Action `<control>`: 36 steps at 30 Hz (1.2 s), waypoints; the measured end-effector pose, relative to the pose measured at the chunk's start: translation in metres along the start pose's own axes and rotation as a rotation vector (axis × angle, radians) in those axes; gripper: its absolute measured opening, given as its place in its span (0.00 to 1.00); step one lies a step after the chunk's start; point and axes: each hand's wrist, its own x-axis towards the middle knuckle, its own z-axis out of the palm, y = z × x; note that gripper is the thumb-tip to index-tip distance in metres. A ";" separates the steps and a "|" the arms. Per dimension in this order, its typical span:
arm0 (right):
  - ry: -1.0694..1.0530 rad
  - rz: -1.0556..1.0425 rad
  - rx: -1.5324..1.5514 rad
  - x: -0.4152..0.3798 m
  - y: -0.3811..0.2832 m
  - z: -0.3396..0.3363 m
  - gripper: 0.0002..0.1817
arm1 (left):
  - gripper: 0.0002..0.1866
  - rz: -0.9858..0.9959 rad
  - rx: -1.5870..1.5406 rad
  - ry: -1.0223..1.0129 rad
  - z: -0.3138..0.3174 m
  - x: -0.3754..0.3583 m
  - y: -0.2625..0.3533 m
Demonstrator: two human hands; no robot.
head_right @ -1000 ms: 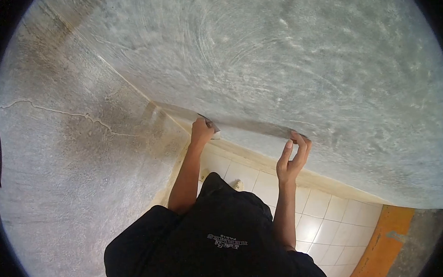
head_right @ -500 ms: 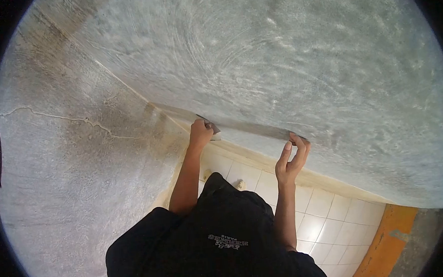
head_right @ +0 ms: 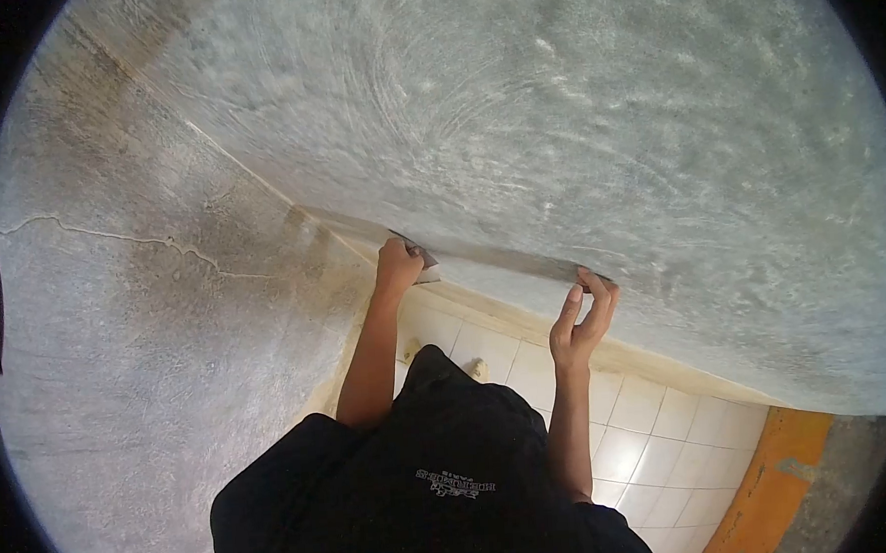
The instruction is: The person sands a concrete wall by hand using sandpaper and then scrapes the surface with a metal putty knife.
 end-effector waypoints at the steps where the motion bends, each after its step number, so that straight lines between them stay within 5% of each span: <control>1: -0.003 0.006 0.001 -0.002 -0.001 0.000 0.10 | 0.08 -0.011 -0.001 0.001 -0.001 -0.001 0.001; 36: -0.004 0.060 0.036 -0.010 0.005 0.003 0.10 | 0.09 0.007 0.055 -0.039 0.005 0.006 -0.014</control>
